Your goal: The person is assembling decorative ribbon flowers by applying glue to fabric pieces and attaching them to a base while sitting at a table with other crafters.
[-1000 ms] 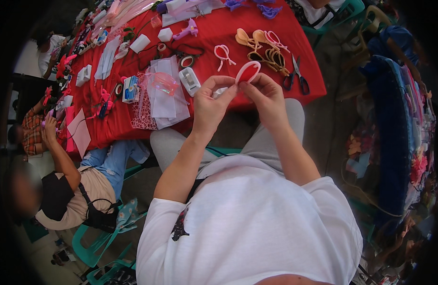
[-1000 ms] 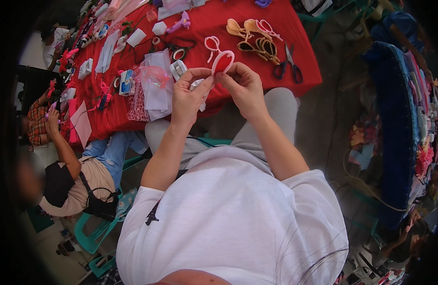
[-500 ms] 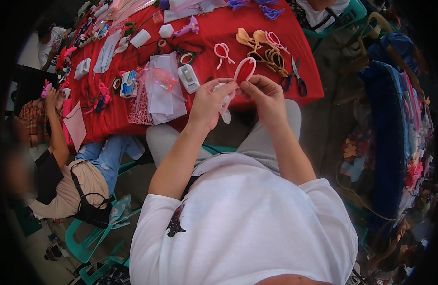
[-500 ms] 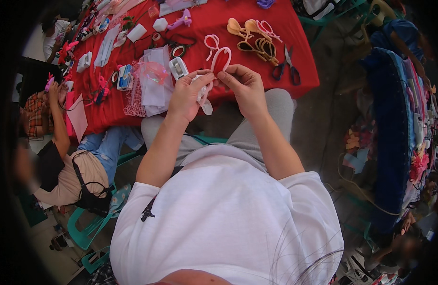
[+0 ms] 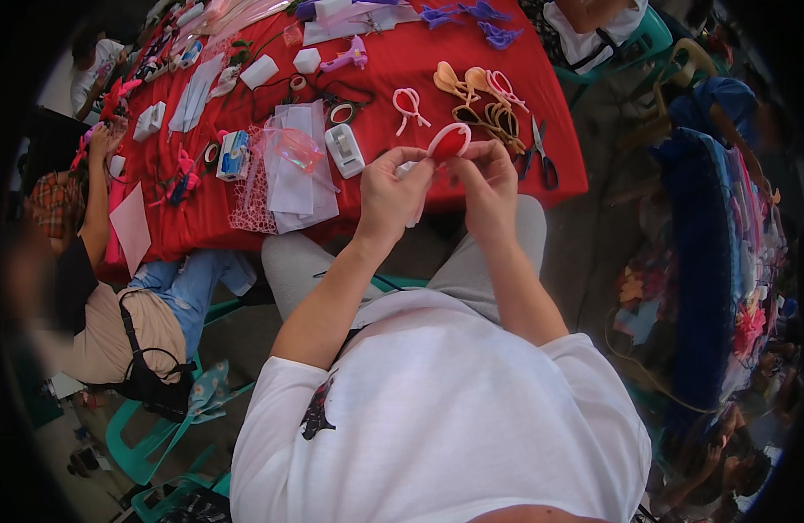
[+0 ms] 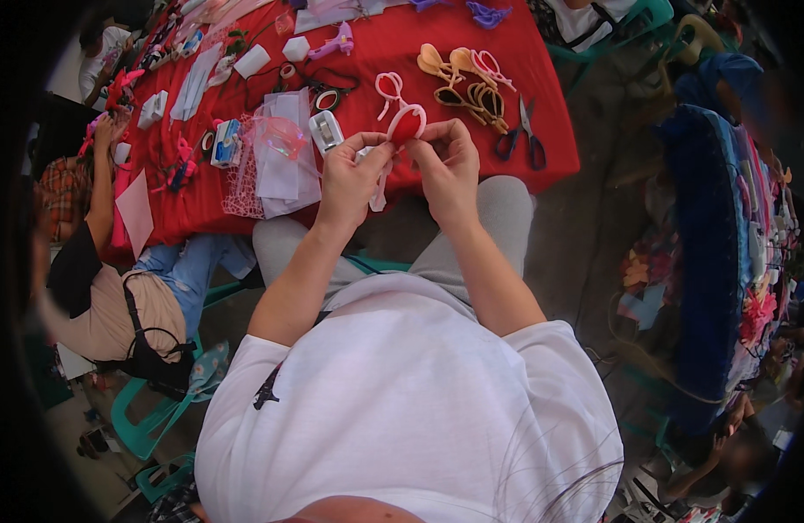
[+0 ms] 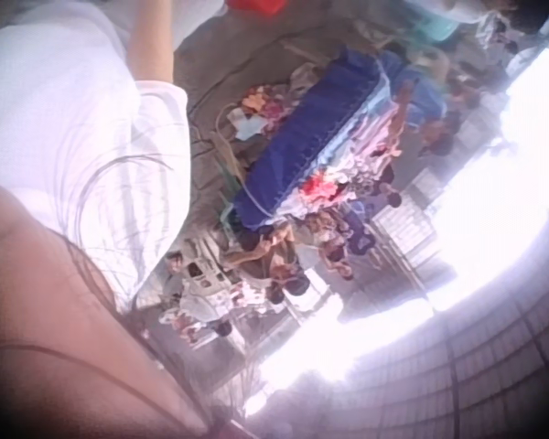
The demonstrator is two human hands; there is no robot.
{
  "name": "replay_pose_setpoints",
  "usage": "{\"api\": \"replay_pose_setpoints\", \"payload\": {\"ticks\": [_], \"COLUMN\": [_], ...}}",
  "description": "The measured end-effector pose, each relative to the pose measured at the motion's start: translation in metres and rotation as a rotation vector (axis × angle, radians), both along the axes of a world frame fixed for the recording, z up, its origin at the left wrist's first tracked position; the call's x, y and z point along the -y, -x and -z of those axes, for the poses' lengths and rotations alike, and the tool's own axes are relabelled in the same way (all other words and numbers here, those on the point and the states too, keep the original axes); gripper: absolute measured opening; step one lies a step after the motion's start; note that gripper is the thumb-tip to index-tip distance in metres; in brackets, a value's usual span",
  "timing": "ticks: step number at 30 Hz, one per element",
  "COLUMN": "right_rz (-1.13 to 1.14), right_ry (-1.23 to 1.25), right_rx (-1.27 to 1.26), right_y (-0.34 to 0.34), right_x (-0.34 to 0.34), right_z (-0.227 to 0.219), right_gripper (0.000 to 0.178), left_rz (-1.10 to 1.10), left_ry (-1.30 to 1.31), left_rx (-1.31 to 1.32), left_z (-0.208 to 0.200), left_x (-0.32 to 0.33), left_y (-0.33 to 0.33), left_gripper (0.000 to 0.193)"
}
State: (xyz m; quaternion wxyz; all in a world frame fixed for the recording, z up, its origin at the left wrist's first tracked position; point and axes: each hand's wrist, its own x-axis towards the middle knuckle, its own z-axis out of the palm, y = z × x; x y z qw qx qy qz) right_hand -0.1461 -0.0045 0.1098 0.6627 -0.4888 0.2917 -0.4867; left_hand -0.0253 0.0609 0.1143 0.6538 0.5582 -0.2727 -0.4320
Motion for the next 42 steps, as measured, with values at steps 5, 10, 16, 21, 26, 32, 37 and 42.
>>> {"api": "replay_pose_setpoints", "payload": {"ticks": [5, 10, 16, 21, 26, 32, 37, 42], "right_rz": [0.024, 0.021, -0.084, -0.016, -0.040, -0.051, 0.096, 0.106], "right_ry": [0.026, 0.020, -0.052, 0.121, 0.039, -0.035, 0.220, 0.244], "right_rx": [-0.007, -0.042, 0.008, -0.129, -0.044, 0.004, -0.190, -0.228], "right_y": [-0.003, -0.002, -0.003, 0.004, -0.004, -0.005, -0.012, -0.010], "right_x": [-0.003, 0.000, 0.004, 0.007, 0.004, 0.007, -0.003, -0.003], "right_z": [-0.001, 0.005, -0.004, 0.010, 0.000, 0.002, 0.002, 0.003], "right_gripper": [0.015, 0.020, 0.022, 0.022, 0.024, 0.028, 0.028, 0.022], "left_rz": [0.008, -0.074, -0.087, -0.111, -0.088, -0.119, -0.223, -0.195], "left_ry": [0.039, 0.049, 0.070, 0.070, 0.113, 0.079, 0.106, 0.078], "left_rx": [-0.139, 0.114, 0.125, 0.168, 0.085, 0.215, 0.410, 0.383], "left_z": [0.006, 0.007, 0.007, 0.010, 0.011, 0.018, 0.020, 0.021], "left_x": [-0.001, -0.001, -0.001, 0.000, 0.000, 0.002, 0.002, 0.003], "left_y": [-0.001, 0.007, 0.005, -0.002, 0.001, 0.003, 0.007, 0.008], "left_gripper": [0.015, 0.013, 0.011, 0.010, 0.009, 0.010, 0.011, 0.010]}}
